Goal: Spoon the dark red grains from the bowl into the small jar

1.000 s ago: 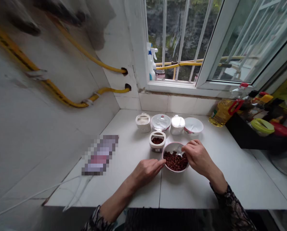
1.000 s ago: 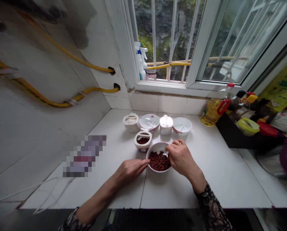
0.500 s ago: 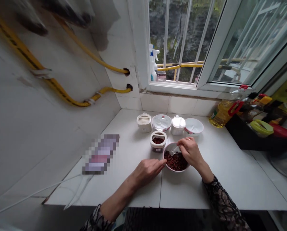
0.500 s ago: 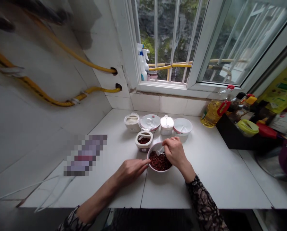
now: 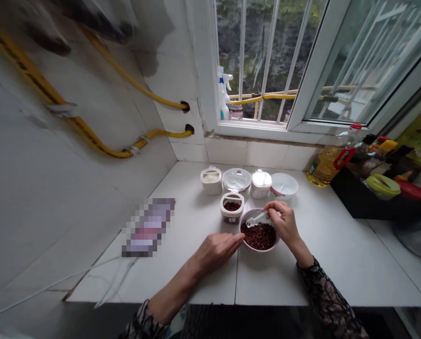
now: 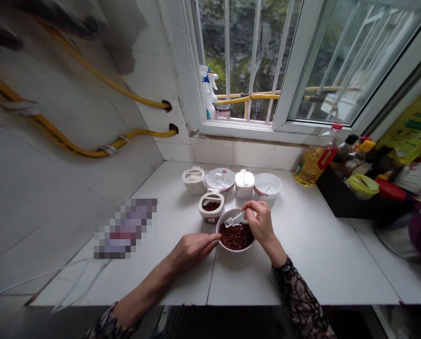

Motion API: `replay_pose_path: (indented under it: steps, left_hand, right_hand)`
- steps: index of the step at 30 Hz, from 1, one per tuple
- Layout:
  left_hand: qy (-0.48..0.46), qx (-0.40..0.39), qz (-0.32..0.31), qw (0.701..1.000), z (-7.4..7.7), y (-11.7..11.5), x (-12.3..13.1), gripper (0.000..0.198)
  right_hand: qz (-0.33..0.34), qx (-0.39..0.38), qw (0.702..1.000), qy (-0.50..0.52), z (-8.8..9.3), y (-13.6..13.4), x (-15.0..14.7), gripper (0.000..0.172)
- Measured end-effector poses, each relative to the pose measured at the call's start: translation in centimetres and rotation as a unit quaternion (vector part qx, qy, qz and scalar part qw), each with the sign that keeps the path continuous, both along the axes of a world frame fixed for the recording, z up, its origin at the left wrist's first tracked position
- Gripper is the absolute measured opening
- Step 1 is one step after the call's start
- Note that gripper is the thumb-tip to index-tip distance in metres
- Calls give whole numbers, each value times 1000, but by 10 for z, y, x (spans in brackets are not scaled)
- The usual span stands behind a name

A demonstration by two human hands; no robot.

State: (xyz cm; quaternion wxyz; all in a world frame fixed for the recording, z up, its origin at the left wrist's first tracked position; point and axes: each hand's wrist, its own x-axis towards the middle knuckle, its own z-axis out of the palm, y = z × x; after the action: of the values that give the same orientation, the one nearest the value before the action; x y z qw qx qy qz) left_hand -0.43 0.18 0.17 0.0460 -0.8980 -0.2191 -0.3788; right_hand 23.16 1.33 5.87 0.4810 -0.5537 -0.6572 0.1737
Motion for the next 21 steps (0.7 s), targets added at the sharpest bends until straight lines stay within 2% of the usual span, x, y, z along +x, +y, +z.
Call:
replay_pose_path:
  steps: [5, 10, 13, 17, 19, 21]
  left_hand:
    - [-2, -20, -4, 1000, 2, 0, 0, 23]
    - [-15, -21, -10, 1000, 1, 1, 1, 24]
    - [-24, -19, -9, 1000, -1, 2, 1, 22]
    - [-24, -18, -9, 1000, 0, 2, 2, 23]
    - [-24, -18, -7, 1000, 2, 1, 3, 24]
    - [-20, -16, -5, 1000, 4, 1, 3, 25]
  right_hand:
    - [-1, -46, 995, 83, 0, 0, -2, 18]
    - [-6, -112, 970, 214, -1, 3, 1, 16]
    - [-12, -104, 963, 247, 2, 6, -1, 17]
    - [-1, -13, 984, 179, 9, 7, -16, 19]
    - [8, 49, 995, 92, 12, 7, -26, 18]
    - [34, 112, 993, -16, 13, 7, -34, 20]
